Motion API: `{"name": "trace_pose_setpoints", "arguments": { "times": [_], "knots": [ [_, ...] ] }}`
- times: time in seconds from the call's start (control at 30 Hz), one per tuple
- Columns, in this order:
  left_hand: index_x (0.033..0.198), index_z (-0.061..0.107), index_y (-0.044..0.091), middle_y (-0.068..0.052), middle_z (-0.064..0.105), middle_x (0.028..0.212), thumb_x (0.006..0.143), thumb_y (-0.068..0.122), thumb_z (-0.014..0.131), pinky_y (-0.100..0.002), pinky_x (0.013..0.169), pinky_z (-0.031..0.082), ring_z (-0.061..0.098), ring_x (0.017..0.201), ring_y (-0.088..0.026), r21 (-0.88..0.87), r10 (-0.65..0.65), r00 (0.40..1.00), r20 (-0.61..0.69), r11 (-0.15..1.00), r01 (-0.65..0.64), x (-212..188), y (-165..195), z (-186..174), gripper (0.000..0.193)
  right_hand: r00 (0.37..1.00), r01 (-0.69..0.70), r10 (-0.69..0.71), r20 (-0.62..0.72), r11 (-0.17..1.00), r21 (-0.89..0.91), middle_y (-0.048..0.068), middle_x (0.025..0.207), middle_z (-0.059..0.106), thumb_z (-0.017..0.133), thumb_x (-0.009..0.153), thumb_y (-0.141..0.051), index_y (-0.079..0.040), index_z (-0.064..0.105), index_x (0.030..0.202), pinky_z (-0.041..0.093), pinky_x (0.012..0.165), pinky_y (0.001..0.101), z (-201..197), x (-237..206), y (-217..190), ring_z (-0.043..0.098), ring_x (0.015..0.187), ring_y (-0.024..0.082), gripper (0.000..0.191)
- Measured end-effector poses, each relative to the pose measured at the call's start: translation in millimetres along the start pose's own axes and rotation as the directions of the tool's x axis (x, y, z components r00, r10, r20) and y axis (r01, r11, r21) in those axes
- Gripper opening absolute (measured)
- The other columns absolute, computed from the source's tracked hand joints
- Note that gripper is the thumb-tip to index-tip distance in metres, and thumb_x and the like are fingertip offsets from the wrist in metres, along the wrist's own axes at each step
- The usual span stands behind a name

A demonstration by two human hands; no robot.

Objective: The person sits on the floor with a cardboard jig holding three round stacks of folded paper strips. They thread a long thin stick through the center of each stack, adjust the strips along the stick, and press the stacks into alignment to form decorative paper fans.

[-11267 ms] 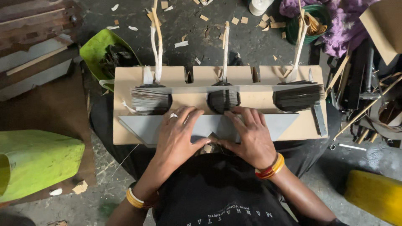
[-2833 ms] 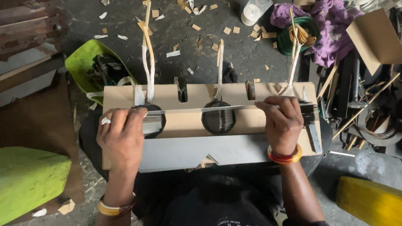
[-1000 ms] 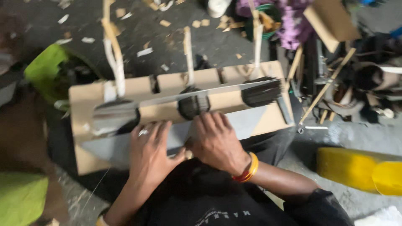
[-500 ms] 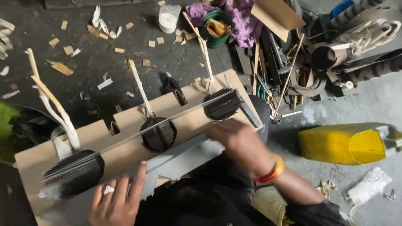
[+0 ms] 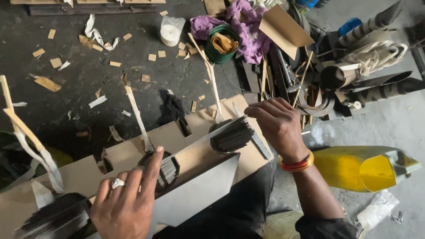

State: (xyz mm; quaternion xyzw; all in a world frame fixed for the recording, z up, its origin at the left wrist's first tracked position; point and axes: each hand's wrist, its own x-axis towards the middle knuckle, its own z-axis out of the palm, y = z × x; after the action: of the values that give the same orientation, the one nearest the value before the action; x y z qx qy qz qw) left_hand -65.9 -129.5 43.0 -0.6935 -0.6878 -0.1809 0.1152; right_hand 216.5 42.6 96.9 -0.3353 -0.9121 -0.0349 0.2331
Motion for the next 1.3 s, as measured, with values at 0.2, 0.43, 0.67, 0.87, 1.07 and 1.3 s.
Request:
{"name": "trace_pose_setpoints", "arguments": {
  "times": [0.2,0.43,0.67,0.87,1.07,1.3],
  "knots": [
    [0.141,0.07,0.024,0.002,0.056,0.076,0.089,0.004,0.067,-0.034,0.075,0.051,0.06,0.073,-0.014,-0.036,0.024,1.0,-0.013,0.999,-0.024,-0.9,-5.8,4.6,0.055,0.999,-0.035,0.036,0.018,0.998,-0.047,0.005,0.098,0.074,0.07,0.086,0.003,-0.007,0.073,0.098,0.055,0.085,0.0366,3.0,-10.5,-3.1,0.071,0.093,0.022,0.016],
    [0.143,0.066,0.022,0.001,0.057,0.081,0.086,0.009,0.072,-0.034,0.077,0.052,0.063,0.076,-0.017,-0.1,0.029,1.0,0.003,0.995,-0.028,-0.6,-6.0,11.5,0.059,1.0,-0.029,0.029,0.0,0.995,-0.097,0.004,0.1,0.073,0.072,0.085,0.004,-0.008,0.074,0.099,0.054,0.086,0.0359,8.9,-14.2,-2.1,0.07,0.096,0.021,0.018],
    [0.143,0.066,0.022,0.002,0.057,0.079,0.085,0.01,0.075,-0.035,0.076,0.053,0.062,0.074,-0.017,-0.09,0.036,0.999,0.001,0.995,-0.035,-5.1,-2.9,15.4,0.06,1.0,-0.021,0.019,-0.01,0.99,-0.138,0.004,0.099,0.073,0.071,0.083,0.006,-0.008,0.074,0.098,0.053,0.087,0.0362,12.1,-22.5,-1.6,0.071,0.098,0.021,0.021],
    [0.143,0.066,0.02,0.003,0.058,0.081,0.09,0.012,0.074,-0.035,0.082,0.055,0.063,0.077,-0.015,-0.086,0.04,0.994,-0.097,0.995,-0.049,-9.2,2.3,16.9,0.054,0.999,0.031,-0.032,-0.005,0.984,-0.178,0.004,0.102,0.073,0.072,0.089,0.006,-0.009,0.074,0.101,0.054,0.088,0.0345,14.9,-25.5,4.8,0.071,0.101,0.02,0.019],
    [0.141,0.067,0.024,0.005,0.062,0.084,0.088,0.008,0.073,-0.034,0.081,0.055,0.064,0.077,-0.013,-0.086,0.016,1.0,-0.025,0.996,-0.018,-11.8,5.3,18.9,0.055,0.998,0.022,-0.013,0.055,0.985,-0.172,0.004,0.101,0.074,0.069,0.086,0.01,-0.009,0.075,0.101,0.054,0.086,0.0347,8.5,-25.4,8.7,0.072,0.099,0.02,0.025],
    [0.138,0.07,0.024,0.003,0.059,0.083,0.088,0.01,0.074,-0.035,0.08,0.054,0.062,0.076,-0.015,-0.063,0.025,0.997,-0.067,0.998,-0.03,-5.7,13.0,19.4,0.052,1.0,0.004,-0.004,0.004,0.989,-0.149,0.003,0.102,0.074,0.069,0.087,0.01,-0.009,0.075,0.101,0.054,0.086,0.0354,10.8,-27.9,12.5,0.072,0.099,0.02,0.024]
  ]
}}
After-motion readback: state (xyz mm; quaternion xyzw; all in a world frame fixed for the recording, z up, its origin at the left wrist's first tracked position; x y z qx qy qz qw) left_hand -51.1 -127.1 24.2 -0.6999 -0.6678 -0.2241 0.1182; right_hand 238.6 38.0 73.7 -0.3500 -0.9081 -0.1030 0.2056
